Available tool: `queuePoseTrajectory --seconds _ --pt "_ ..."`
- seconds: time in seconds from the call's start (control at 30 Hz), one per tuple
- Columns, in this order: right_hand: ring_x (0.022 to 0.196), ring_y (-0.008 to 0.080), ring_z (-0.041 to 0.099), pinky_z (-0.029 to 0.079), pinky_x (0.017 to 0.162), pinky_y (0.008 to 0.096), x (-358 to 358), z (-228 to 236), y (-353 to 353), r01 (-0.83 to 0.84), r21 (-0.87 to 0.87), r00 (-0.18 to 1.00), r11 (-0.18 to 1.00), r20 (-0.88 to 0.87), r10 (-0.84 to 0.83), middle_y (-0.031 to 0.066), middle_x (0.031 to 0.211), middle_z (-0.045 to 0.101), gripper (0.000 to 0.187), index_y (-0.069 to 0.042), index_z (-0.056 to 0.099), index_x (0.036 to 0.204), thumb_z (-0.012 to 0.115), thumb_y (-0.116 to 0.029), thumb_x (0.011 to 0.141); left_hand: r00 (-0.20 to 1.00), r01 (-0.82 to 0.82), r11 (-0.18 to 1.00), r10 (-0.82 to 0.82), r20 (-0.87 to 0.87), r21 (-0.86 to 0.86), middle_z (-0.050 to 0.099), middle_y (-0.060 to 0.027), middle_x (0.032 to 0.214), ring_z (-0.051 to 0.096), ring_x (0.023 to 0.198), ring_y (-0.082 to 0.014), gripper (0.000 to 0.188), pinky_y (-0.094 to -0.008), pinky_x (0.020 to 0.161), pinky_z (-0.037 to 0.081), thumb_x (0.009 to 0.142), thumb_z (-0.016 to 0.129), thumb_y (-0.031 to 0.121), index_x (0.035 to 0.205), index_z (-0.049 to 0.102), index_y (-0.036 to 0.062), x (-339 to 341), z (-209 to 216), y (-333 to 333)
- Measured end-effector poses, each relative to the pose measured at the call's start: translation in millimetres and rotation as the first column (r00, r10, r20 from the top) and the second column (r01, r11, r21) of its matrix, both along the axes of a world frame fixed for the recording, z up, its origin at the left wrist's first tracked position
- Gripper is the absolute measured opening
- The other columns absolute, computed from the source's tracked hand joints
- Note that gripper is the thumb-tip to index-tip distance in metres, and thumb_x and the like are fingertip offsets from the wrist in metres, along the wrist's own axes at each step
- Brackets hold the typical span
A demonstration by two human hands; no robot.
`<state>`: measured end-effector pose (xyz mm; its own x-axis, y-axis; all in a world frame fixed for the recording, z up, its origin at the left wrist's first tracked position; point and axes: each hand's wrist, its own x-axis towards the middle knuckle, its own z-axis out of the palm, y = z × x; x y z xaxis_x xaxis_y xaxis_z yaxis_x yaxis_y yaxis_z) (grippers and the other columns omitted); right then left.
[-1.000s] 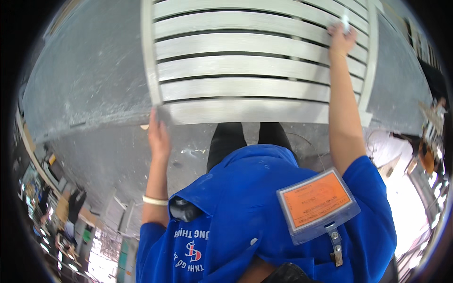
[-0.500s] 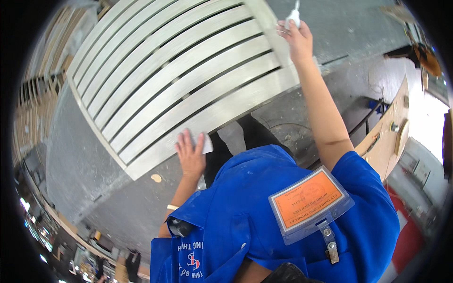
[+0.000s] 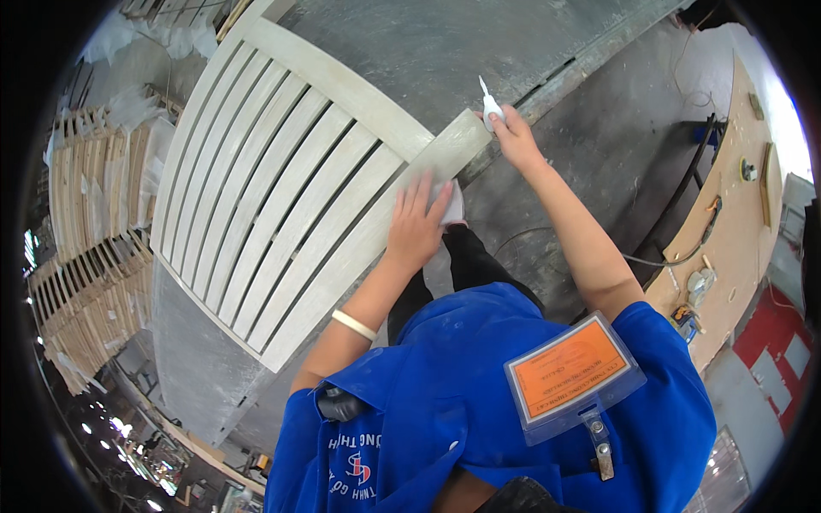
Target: The person sands a white slatted wooden panel with a sanding block, applies a white substance from a tube, and wipes it with a cloth. The person then uses a power sander on the panel and flips it to sand the back side.
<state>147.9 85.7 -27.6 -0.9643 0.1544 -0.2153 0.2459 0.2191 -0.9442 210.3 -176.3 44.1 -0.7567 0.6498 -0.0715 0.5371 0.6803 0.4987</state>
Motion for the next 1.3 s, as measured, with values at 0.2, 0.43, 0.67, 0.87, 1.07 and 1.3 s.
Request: queuePoseTrajectory --seconds 0.2,0.43,0.67,0.87,1.07,1.3 --pt "0.112 0.0179 0.058 0.048 0.092 0.0325 28 8 10 0.107 -0.372 0.993 0.922 0.090 -0.079 0.0144 0.118 0.063 0.028 -0.001 0.048 0.120 0.044 -0.021 0.101 0.992 0.108 0.990 -0.114 -0.054 -0.091 0.028 -0.0226 0.151 0.027 0.140 -0.0402 0.068 -0.0537 0.112 0.025 0.079 0.062 0.016 0.143 0.040 0.0099 -54 -20 69" --pt "0.104 0.0225 0.064 0.050 0.083 0.0304 64 35 68 0.321 -0.392 0.946 0.862 0.100 -0.308 0.0141 0.112 0.066 0.029 -0.002 0.049 0.119 0.041 -0.026 0.103 0.914 0.187 0.979 -0.205 -0.350 -0.084 0.045 -0.0173 0.136 0.038 0.132 -0.0365 0.053 -0.0514 0.111 0.027 0.083 0.056 0.015 0.136 0.047 0.0077 -81 -30 110" --pt "0.094 0.0203 0.067 0.051 0.076 0.0279 141 44 85 0.487 -0.326 0.872 0.810 0.125 -0.473 0.0126 0.106 0.067 0.025 -0.003 0.050 0.112 0.043 -0.025 0.103 0.906 0.253 0.957 -0.286 -0.314 -0.143 0.058 -0.0072 0.110 0.050 0.116 -0.0266 0.031 -0.0524 0.108 0.030 0.085 0.051 0.011 0.115 0.060 0.0100 -95 -34 118" --pt "0.091 0.0200 0.067 0.052 0.074 0.0278 205 71 53 0.521 -0.404 0.847 0.752 0.138 -0.513 0.0128 0.103 0.067 0.023 -0.004 0.051 0.110 0.043 -0.024 0.102 0.974 0.213 0.976 -0.215 -0.075 -0.035 0.061 -0.0127 0.115 0.054 0.112 -0.0336 0.035 -0.0512 0.105 0.034 0.079 0.061 0.011 0.113 0.061 0.0104 -102 -28 118" --pt "0.089 0.0172 0.066 0.052 0.074 0.0279 271 96 46 0.608 -0.359 0.788 0.708 0.166 -0.592 0.0099 0.101 0.067 0.022 -0.003 0.052 0.113 0.047 -0.020 0.101 0.987 0.026 0.997 -0.014 -0.158 0.076 0.056 -0.0194 0.125 0.049 0.119 -0.0392 0.050 -0.0492 0.102 0.037 0.078 0.069 0.018 0.126 0.055 0.0103 -87 -27 87" --pt "0.091 0.0151 0.064 0.052 0.073 0.0279 326 94 109 0.775 -0.304 0.613 0.554 0.149 -0.776 0.0059 0.101 0.065 0.019 -0.005 0.059 0.110 0.055 -0.019 0.097 0.992 -0.079 0.977 0.057 -0.112 -0.197 0.049 -0.0286 0.129 0.049 0.117 -0.0446 0.085 -0.0502 0.100 0.040 0.072 0.077 0.037 0.145 0.037 0.0216 -98 -52 94"
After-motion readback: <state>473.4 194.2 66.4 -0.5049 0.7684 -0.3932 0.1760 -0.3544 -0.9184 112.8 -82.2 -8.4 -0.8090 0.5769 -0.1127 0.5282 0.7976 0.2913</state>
